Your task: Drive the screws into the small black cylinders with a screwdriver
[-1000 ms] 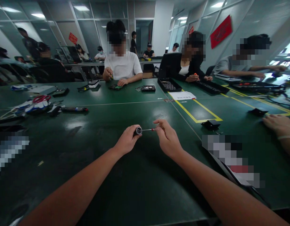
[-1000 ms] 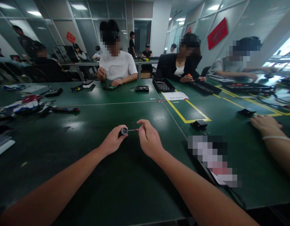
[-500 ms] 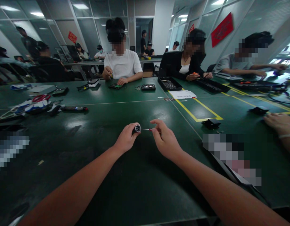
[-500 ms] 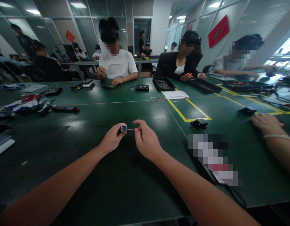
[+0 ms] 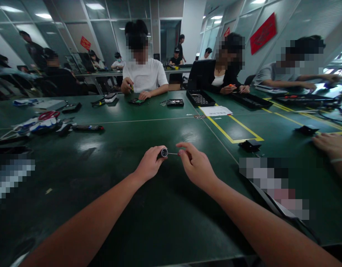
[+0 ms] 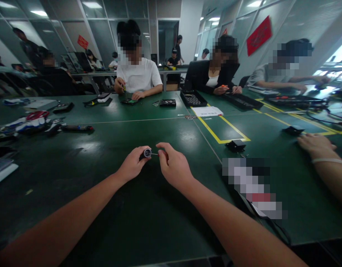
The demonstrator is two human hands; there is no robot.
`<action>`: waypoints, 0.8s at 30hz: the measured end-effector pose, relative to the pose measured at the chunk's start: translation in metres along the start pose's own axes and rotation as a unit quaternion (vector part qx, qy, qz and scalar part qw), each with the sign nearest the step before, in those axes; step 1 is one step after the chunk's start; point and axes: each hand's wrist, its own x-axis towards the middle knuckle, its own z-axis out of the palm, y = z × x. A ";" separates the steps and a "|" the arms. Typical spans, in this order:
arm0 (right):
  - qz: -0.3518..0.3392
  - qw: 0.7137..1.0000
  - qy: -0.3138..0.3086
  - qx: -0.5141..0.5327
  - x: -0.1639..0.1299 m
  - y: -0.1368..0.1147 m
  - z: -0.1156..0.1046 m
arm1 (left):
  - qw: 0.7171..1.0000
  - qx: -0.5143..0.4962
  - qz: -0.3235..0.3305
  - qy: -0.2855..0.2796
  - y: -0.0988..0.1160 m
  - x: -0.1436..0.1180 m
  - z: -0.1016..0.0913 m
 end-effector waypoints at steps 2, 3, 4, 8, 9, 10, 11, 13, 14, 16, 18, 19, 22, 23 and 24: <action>-0.006 1.000 -0.004 0.002 0.000 0.000 0.000 | 1.000 0.002 -0.005 0.001 0.000 0.000 -0.001; -0.008 1.000 -0.005 0.007 0.000 0.000 0.000 | 1.000 0.003 -0.006 0.001 0.000 -0.001 -0.001; -0.010 1.000 -0.005 0.014 0.000 0.000 -0.001 | 1.000 0.004 -0.006 0.001 0.000 -0.001 -0.002; 0.007 0.999 -0.005 0.036 0.002 -0.001 -0.003 | 1.000 0.013 0.003 -0.008 0.000 -0.001 -0.002; 0.016 0.999 -0.003 0.037 0.003 -0.001 -0.004 | 1.000 0.018 0.004 -0.010 0.000 -0.001 -0.002; 0.026 0.999 0.000 0.035 0.003 -0.002 -0.005 | 1.000 0.022 0.004 -0.010 0.000 -0.001 -0.002; 0.034 0.999 0.003 0.034 0.003 -0.003 -0.005 | 1.000 0.026 0.005 -0.009 0.000 -0.001 -0.001; 0.048 0.998 0.004 0.033 0.003 -0.004 -0.005 | 1.000 0.028 0.007 -0.003 -0.001 0.000 -0.001; 0.052 0.998 0.001 0.035 0.003 -0.004 -0.004 | 1.000 0.028 0.008 -0.001 -0.002 0.000 0.000; 0.051 0.997 -0.007 0.050 0.002 -0.002 -0.002 | 1.000 0.025 0.008 0.005 -0.004 0.000 0.000; 0.042 0.996 -0.003 0.077 0.001 0.000 0.001 | 1.000 0.024 0.002 0.015 -0.007 0.001 0.001; 0.040 0.995 0.004 0.092 0.001 0.002 0.002 | 0.999 0.025 -0.001 0.021 -0.008 0.001 0.001; 0.056 0.988 0.023 0.144 0.003 0.005 0.004 | 0.999 0.033 -0.005 0.025 -0.009 0.002 0.001; 0.066 0.984 0.029 0.161 0.004 0.006 0.005 | 0.999 0.036 -0.004 0.021 -0.009 0.002 0.001; 0.074 0.981 0.036 0.175 0.005 0.006 0.005 | 0.999 0.039 -0.002 0.014 -0.008 0.001 0.001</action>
